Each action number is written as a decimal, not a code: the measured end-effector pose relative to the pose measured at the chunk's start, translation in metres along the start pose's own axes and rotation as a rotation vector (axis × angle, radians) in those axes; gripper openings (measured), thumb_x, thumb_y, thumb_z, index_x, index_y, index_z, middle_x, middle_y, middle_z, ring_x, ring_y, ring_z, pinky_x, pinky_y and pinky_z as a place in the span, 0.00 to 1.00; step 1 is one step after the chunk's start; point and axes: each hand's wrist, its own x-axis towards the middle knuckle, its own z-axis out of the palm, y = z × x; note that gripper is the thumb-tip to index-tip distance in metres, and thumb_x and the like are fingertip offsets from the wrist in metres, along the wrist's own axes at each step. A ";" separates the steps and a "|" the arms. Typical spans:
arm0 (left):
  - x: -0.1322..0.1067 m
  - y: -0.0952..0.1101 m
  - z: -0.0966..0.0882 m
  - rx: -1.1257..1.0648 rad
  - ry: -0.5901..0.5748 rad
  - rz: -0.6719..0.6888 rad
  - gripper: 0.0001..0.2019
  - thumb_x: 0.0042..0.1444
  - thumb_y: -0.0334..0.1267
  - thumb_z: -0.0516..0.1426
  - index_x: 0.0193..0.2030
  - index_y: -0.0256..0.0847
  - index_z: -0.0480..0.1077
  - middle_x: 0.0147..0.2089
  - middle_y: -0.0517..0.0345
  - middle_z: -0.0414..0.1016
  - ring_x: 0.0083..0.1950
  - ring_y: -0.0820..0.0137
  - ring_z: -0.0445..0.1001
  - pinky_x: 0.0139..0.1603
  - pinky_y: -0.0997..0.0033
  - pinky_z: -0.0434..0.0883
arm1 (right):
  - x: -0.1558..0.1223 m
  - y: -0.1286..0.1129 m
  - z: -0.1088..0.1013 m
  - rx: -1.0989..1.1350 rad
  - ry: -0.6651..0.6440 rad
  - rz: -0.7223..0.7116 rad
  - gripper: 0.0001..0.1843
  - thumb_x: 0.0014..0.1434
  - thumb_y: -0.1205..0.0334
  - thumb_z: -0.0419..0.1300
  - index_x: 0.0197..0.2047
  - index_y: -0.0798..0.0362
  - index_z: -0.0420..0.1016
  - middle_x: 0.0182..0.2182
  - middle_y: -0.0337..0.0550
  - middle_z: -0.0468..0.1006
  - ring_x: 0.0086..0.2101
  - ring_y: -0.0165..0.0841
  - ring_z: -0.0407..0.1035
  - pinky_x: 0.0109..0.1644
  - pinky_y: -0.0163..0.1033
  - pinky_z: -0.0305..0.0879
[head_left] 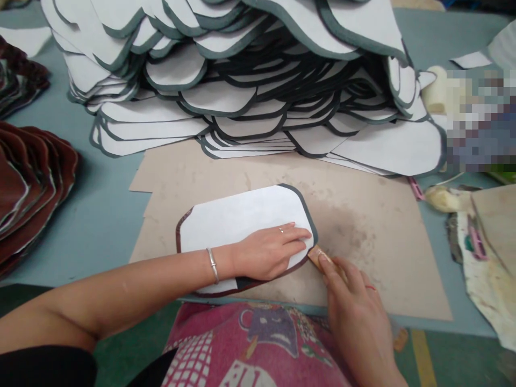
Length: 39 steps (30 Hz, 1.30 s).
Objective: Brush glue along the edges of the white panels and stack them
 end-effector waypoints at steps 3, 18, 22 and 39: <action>-0.002 0.003 0.001 0.014 0.008 -0.024 0.19 0.60 0.29 0.53 0.58 0.32 0.68 0.66 0.38 0.67 0.73 0.56 0.58 0.75 0.49 0.58 | 0.005 0.003 -0.002 0.002 0.013 -0.015 0.32 0.63 0.71 0.53 0.69 0.47 0.60 0.56 0.49 0.73 0.46 0.43 0.70 0.42 0.48 0.71; -0.018 0.020 -0.002 0.084 -0.043 0.011 0.15 0.64 0.34 0.55 0.56 0.36 0.71 0.65 0.46 0.71 0.70 0.60 0.64 0.75 0.51 0.57 | 0.005 0.012 -0.014 0.014 -0.070 -0.129 0.35 0.60 0.74 0.55 0.69 0.45 0.63 0.57 0.46 0.73 0.46 0.42 0.68 0.47 0.49 0.71; -0.018 0.016 -0.006 0.142 -0.102 0.063 0.17 0.66 0.37 0.54 0.60 0.38 0.69 0.67 0.49 0.68 0.71 0.59 0.63 0.74 0.52 0.57 | -0.012 0.011 -0.011 0.044 -0.062 -0.146 0.41 0.56 0.73 0.58 0.72 0.46 0.57 0.58 0.47 0.72 0.47 0.43 0.68 0.47 0.48 0.72; -0.014 0.001 -0.007 0.223 -0.152 0.218 0.17 0.67 0.39 0.52 0.60 0.38 0.70 0.69 0.47 0.67 0.69 0.61 0.65 0.71 0.58 0.63 | -0.008 0.003 -0.010 0.041 -0.060 -0.050 0.36 0.61 0.73 0.54 0.71 0.47 0.58 0.58 0.49 0.71 0.49 0.44 0.69 0.47 0.48 0.71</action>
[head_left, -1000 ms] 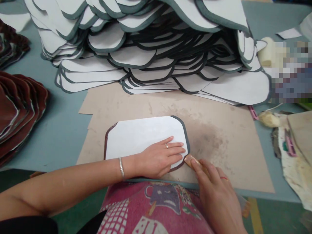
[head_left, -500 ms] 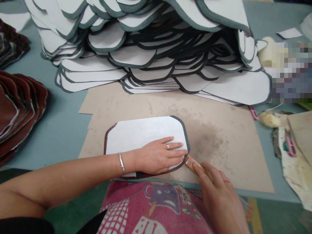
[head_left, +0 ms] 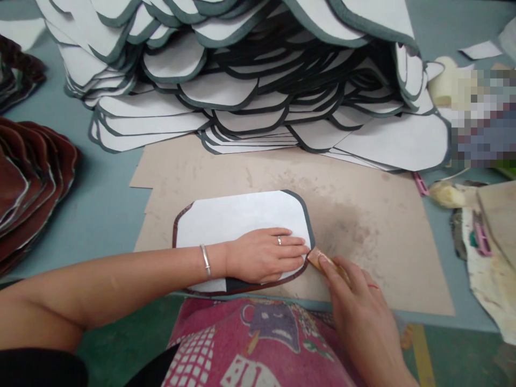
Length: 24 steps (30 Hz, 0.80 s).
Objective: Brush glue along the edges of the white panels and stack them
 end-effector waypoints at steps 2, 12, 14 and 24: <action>0.000 0.000 0.001 -0.002 -0.007 -0.002 0.18 0.68 0.39 0.51 0.60 0.37 0.70 0.69 0.47 0.66 0.70 0.61 0.64 0.72 0.58 0.62 | 0.002 0.003 -0.002 -0.020 0.018 -0.019 0.34 0.62 0.74 0.54 0.70 0.46 0.60 0.57 0.48 0.72 0.48 0.43 0.68 0.47 0.48 0.71; -0.001 0.002 0.001 -0.007 -0.004 -0.049 0.18 0.68 0.39 0.51 0.60 0.37 0.70 0.69 0.48 0.66 0.71 0.58 0.61 0.74 0.53 0.59 | 0.017 0.018 -0.008 -0.052 -0.015 -0.152 0.37 0.61 0.74 0.56 0.72 0.46 0.58 0.57 0.46 0.72 0.46 0.42 0.67 0.47 0.48 0.71; -0.002 0.003 0.001 -0.014 -0.013 -0.059 0.18 0.68 0.40 0.52 0.60 0.37 0.70 0.69 0.48 0.65 0.71 0.58 0.61 0.75 0.52 0.58 | 0.020 0.020 -0.011 -0.042 -0.027 -0.172 0.38 0.60 0.75 0.56 0.72 0.46 0.59 0.56 0.46 0.72 0.46 0.42 0.67 0.49 0.48 0.71; -0.002 0.000 0.003 -0.062 0.017 -0.053 0.16 0.67 0.37 0.52 0.58 0.36 0.70 0.66 0.42 0.67 0.71 0.57 0.62 0.75 0.51 0.58 | 0.057 0.032 -0.019 -0.086 -0.062 -0.206 0.35 0.62 0.75 0.56 0.69 0.43 0.63 0.55 0.43 0.72 0.46 0.41 0.66 0.47 0.47 0.69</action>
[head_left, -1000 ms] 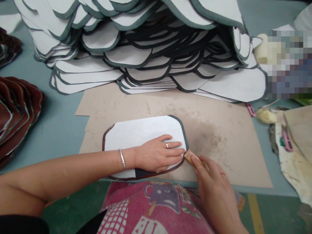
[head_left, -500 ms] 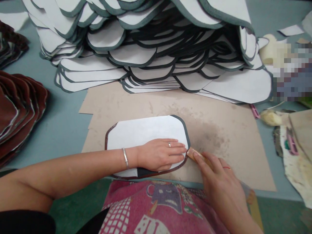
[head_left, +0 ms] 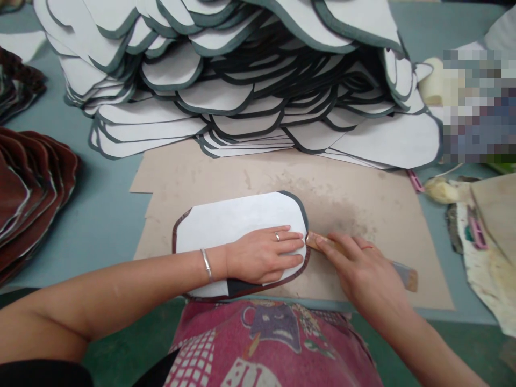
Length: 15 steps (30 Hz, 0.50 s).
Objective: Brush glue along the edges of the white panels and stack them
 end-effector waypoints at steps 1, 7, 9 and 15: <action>0.000 -0.001 0.000 -0.014 0.009 0.003 0.16 0.67 0.36 0.52 0.58 0.36 0.70 0.65 0.43 0.68 0.70 0.57 0.63 0.75 0.51 0.59 | 0.005 0.003 0.000 0.006 0.003 -0.005 0.33 0.63 0.74 0.55 0.69 0.43 0.63 0.55 0.44 0.72 0.46 0.41 0.66 0.47 0.47 0.69; 0.001 0.000 0.003 -0.020 0.211 -0.225 0.16 0.66 0.34 0.53 0.58 0.31 0.69 0.66 0.36 0.67 0.71 0.56 0.62 0.73 0.52 0.63 | -0.001 -0.007 0.006 0.077 0.028 0.029 0.32 0.65 0.72 0.55 0.69 0.41 0.62 0.56 0.44 0.72 0.46 0.42 0.66 0.50 0.48 0.69; 0.001 0.004 0.005 0.005 0.192 -0.282 0.17 0.67 0.37 0.54 0.58 0.32 0.69 0.67 0.35 0.64 0.72 0.53 0.59 0.73 0.47 0.61 | -0.022 -0.023 0.012 0.091 0.045 0.085 0.35 0.63 0.74 0.56 0.70 0.41 0.60 0.57 0.44 0.71 0.47 0.42 0.66 0.50 0.48 0.69; 0.004 0.014 0.005 -0.010 0.094 -0.155 0.12 0.68 0.37 0.54 0.55 0.36 0.71 0.65 0.41 0.69 0.71 0.57 0.63 0.74 0.51 0.61 | -0.067 -0.060 0.028 0.107 0.100 0.151 0.35 0.59 0.73 0.57 0.69 0.50 0.63 0.59 0.48 0.71 0.46 0.42 0.67 0.46 0.47 0.69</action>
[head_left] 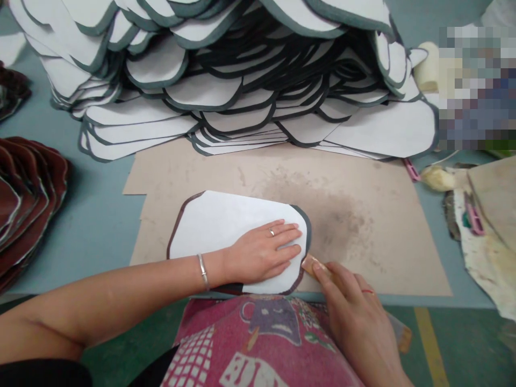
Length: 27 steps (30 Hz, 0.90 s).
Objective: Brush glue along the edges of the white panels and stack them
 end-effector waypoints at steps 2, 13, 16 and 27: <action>0.002 0.000 -0.001 0.005 -0.001 0.001 0.12 0.67 0.37 0.55 0.54 0.35 0.71 0.64 0.40 0.69 0.70 0.56 0.64 0.73 0.50 0.62 | 0.006 -0.003 0.000 -0.014 -0.004 0.059 0.33 0.60 0.74 0.56 0.68 0.51 0.65 0.59 0.49 0.71 0.47 0.43 0.67 0.47 0.48 0.69; 0.009 0.003 -0.005 -0.031 -0.001 -0.193 0.18 0.66 0.35 0.54 0.60 0.29 0.66 0.70 0.35 0.61 0.72 0.54 0.60 0.70 0.56 0.67 | 0.066 0.022 -0.005 -0.069 0.054 0.065 0.28 0.65 0.70 0.55 0.67 0.46 0.65 0.54 0.47 0.73 0.45 0.42 0.69 0.46 0.47 0.68; 0.010 -0.001 -0.006 -0.044 0.004 -0.167 0.17 0.66 0.35 0.54 0.59 0.31 0.67 0.69 0.37 0.62 0.74 0.53 0.56 0.74 0.50 0.60 | 0.059 0.020 -0.007 -0.058 0.036 0.063 0.28 0.65 0.71 0.55 0.67 0.47 0.65 0.55 0.48 0.73 0.47 0.43 0.69 0.45 0.47 0.69; 0.019 -0.008 -0.002 0.003 -0.019 -0.100 0.19 0.66 0.39 0.56 0.61 0.34 0.66 0.70 0.41 0.62 0.72 0.55 0.59 0.74 0.52 0.58 | 0.003 -0.004 -0.003 0.033 -0.034 0.101 0.36 0.61 0.74 0.54 0.71 0.48 0.58 0.59 0.51 0.70 0.49 0.42 0.69 0.47 0.48 0.72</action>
